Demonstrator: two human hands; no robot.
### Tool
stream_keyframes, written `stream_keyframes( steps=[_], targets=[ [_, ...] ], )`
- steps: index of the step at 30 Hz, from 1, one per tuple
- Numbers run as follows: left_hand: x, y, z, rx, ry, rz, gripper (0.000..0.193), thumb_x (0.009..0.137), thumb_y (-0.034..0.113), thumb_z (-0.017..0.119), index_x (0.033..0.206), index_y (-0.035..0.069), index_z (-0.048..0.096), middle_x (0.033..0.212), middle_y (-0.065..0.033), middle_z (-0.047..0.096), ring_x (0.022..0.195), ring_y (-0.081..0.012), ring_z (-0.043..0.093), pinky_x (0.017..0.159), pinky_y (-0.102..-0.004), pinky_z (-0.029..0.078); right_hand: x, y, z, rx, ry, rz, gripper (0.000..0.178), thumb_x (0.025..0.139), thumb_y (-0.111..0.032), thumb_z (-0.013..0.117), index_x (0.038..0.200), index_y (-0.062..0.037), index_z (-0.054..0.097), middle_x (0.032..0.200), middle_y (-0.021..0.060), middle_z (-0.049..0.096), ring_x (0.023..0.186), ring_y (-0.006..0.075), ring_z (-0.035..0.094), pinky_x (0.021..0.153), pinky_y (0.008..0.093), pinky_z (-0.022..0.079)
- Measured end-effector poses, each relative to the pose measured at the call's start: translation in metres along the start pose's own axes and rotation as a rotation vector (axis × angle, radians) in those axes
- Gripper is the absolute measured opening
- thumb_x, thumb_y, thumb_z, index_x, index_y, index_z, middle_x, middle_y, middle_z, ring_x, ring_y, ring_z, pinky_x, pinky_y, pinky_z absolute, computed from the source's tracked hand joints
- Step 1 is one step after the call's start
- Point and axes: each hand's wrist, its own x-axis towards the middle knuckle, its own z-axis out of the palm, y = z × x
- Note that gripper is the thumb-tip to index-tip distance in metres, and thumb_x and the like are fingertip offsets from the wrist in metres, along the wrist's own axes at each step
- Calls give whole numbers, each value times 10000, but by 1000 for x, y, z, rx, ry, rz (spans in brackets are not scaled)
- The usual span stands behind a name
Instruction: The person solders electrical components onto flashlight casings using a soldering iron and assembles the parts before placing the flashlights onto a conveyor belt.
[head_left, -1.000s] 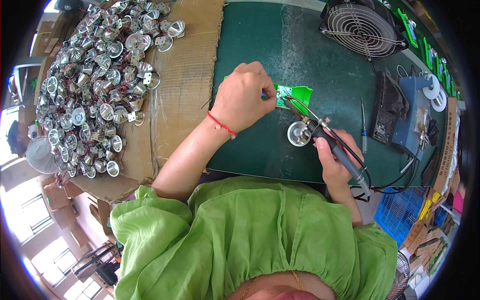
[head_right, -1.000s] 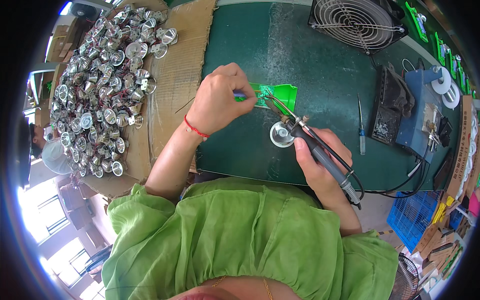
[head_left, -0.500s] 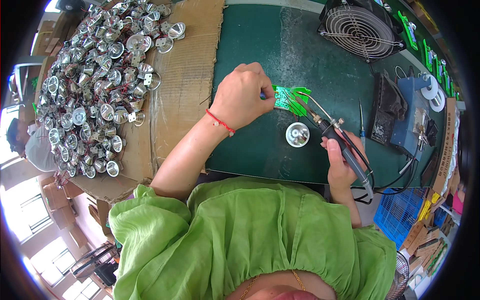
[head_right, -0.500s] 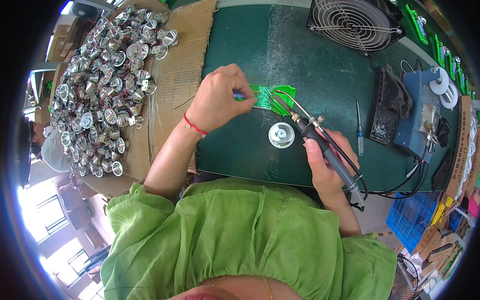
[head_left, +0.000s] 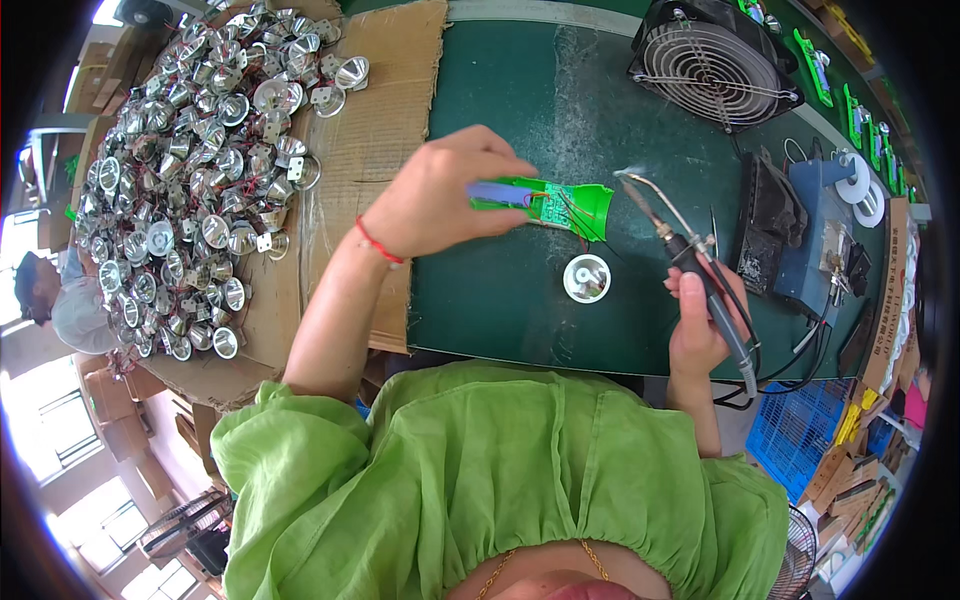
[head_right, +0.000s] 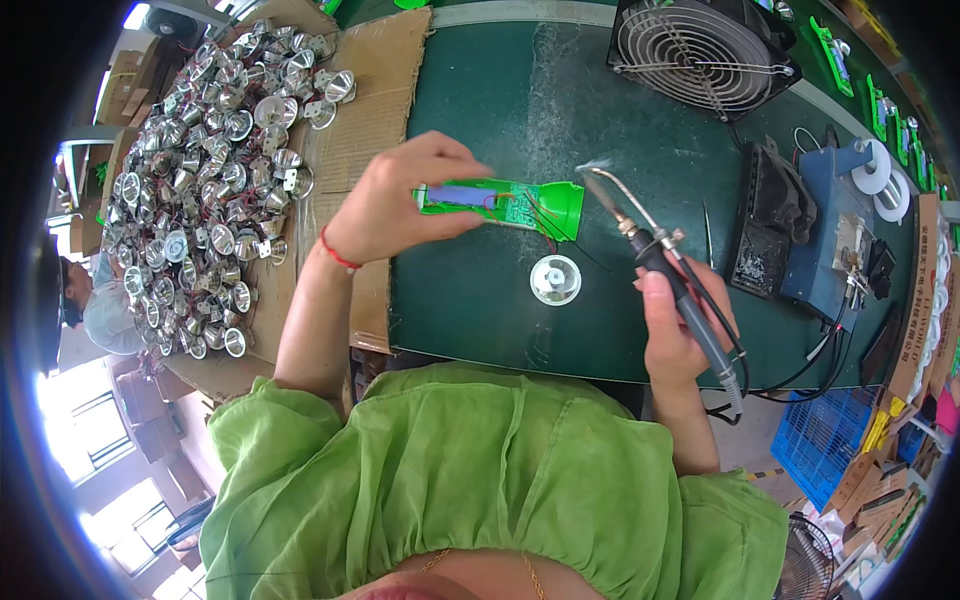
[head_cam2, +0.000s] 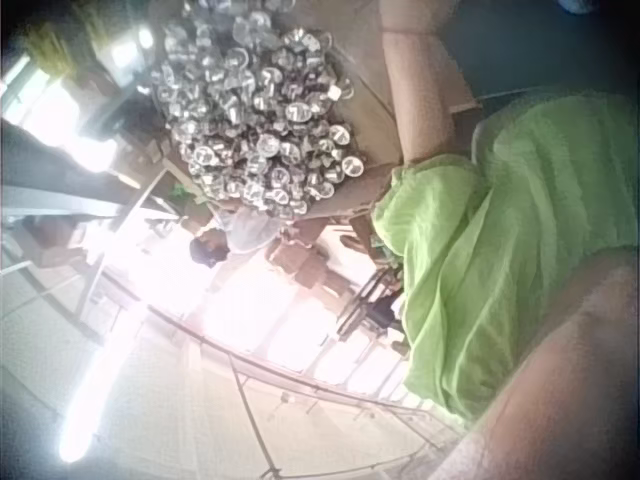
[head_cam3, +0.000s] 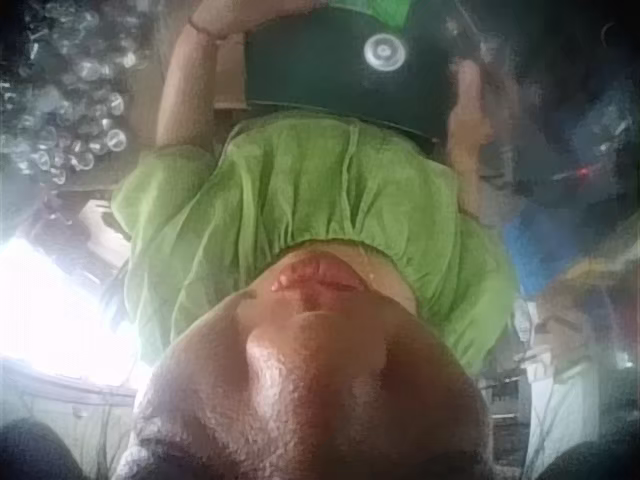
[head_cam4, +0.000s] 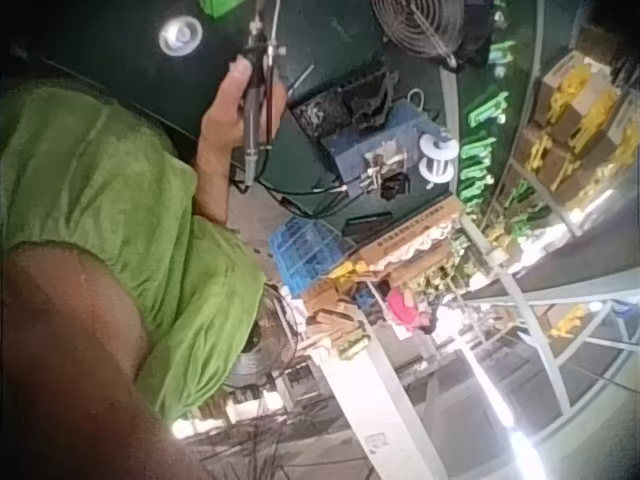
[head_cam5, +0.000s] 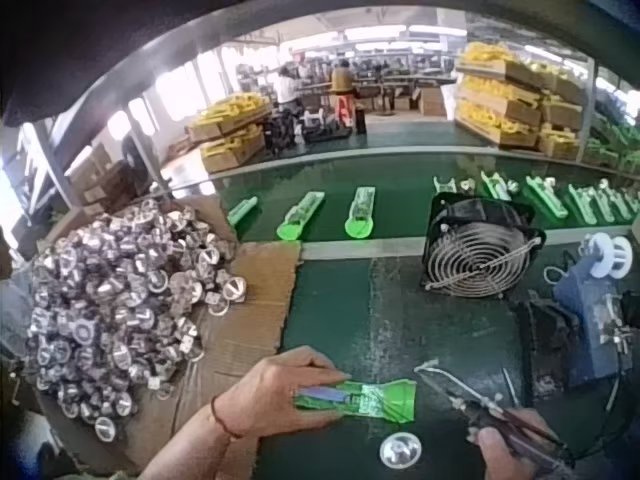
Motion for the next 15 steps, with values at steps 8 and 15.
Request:
stream_keyframes(
  steps=[8, 15],
  targets=[
    [-5, -3, -1, -2, 86, 50, 277, 691, 60, 748, 962, 84, 697, 919, -70, 597, 838, -236, 596, 722, -319, 498, 7, 5, -5, 25, 10, -23, 238, 814, -19, 646, 1016, 84, 576, 819, 177, 660, 683, 175, 653, 630, 258, 537],
    [-10, -3, 31, 94, 119, 31, 147, 706, 26, 735, 844, 60, 700, 859, -54, 579, 790, -187, 585, 669, -291, 483, -7, 2, 1, -22, -181, -61, 255, 800, -27, 668, 1025, 59, 584, 828, 160, 661, 695, 183, 646, 617, 262, 508]
  ],
)
